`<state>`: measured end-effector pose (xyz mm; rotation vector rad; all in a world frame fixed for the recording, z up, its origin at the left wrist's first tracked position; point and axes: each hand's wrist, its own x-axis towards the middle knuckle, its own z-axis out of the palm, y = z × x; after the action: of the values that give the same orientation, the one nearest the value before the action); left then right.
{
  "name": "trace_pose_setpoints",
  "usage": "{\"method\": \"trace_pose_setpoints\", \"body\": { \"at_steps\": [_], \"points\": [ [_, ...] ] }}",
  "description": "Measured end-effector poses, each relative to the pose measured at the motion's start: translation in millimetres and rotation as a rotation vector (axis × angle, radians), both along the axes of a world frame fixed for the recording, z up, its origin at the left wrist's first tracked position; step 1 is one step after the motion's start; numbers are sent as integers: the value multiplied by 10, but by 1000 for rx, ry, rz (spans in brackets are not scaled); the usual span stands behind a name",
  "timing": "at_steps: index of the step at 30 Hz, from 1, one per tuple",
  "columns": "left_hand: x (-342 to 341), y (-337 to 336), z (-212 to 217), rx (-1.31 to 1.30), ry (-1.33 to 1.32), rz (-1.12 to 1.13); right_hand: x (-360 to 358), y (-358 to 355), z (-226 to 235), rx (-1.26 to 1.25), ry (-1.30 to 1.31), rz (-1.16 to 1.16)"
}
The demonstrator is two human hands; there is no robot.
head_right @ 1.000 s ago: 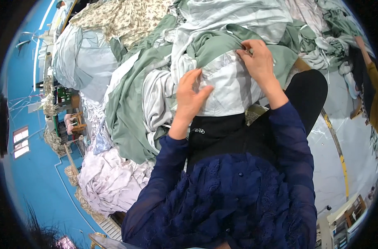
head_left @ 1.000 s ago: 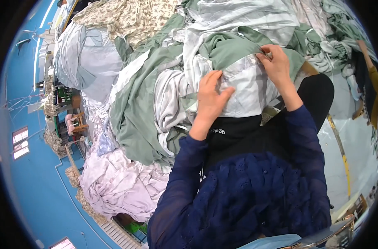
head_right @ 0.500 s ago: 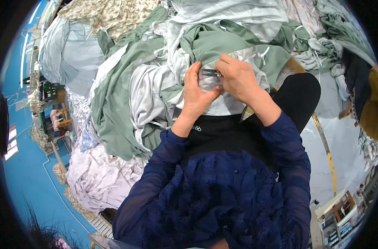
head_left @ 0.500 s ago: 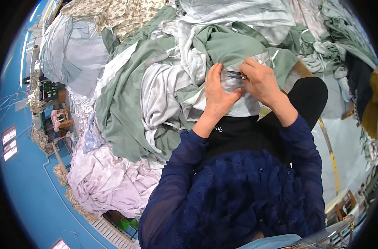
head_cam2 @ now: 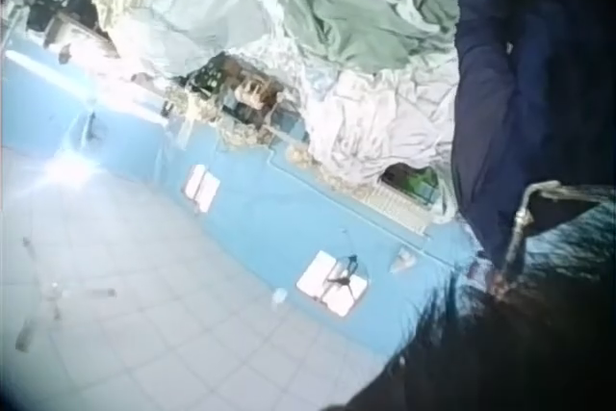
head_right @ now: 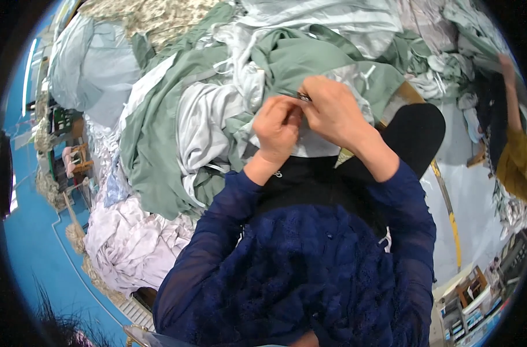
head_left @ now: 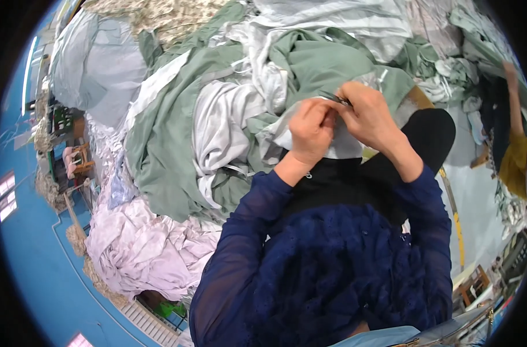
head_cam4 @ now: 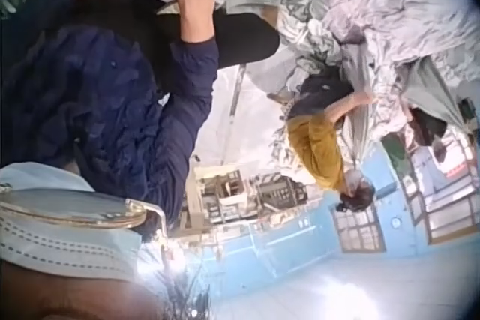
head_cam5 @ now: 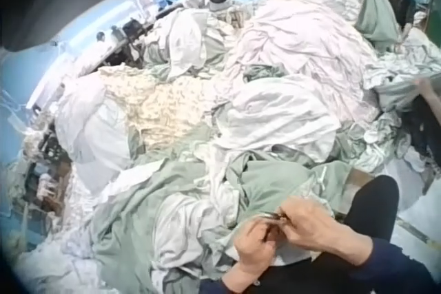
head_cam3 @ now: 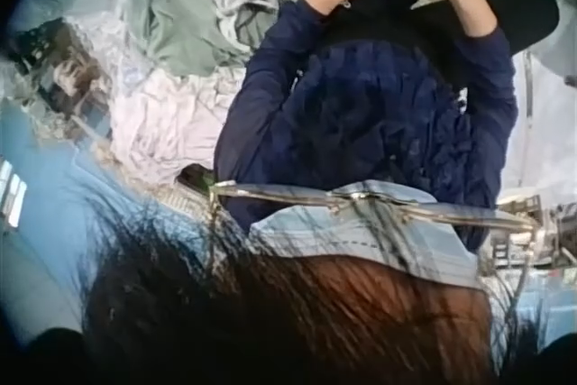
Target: Trimming loose threads from fabric pillow covers using thread snips.
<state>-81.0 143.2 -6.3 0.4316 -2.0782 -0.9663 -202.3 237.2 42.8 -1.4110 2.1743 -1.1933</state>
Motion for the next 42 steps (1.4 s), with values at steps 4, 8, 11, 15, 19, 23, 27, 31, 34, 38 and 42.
{"method": "trace_pose_setpoints", "body": {
  "at_steps": [4, 8, 11, 15, 19, 23, 27, 31, 34, 38, 42],
  "points": [
    [-2, 30, 45, 45, 7, -69, 31, 79, 29, 43, 52, 71],
    [-7, 52, 25, 241, 11, -61, -56, 99, -13, -85, -245, 51],
    [24, 12, 16, 264, -8, -10, -116, -33, -174, -191, -179, -47],
    [56, -148, 62, 191, -46, 47, -205, -21, -578, -204, -547, -79],
    [45, -300, 134, 356, -135, -44, -159, -50, -608, -227, -718, -143],
    [-41, -399, 428, 439, -159, -295, -149, -104, -608, -254, -632, -165],
    [-107, -474, 484, 652, -287, -446, -105, -132, -538, -234, -501, -192],
    [-107, -583, 272, 190, -424, -382, -70, -143, -584, -292, -252, -186],
    [-67, -632, 179, -116, -458, -341, -40, -152, -617, -287, -181, -199],
    [-16, -660, 239, 208, -469, -279, -8, -150, -609, -248, -152, -222],
    [18, -610, 358, 367, -535, -218, 11, -153, -611, -280, -151, -227]
  ]
}}
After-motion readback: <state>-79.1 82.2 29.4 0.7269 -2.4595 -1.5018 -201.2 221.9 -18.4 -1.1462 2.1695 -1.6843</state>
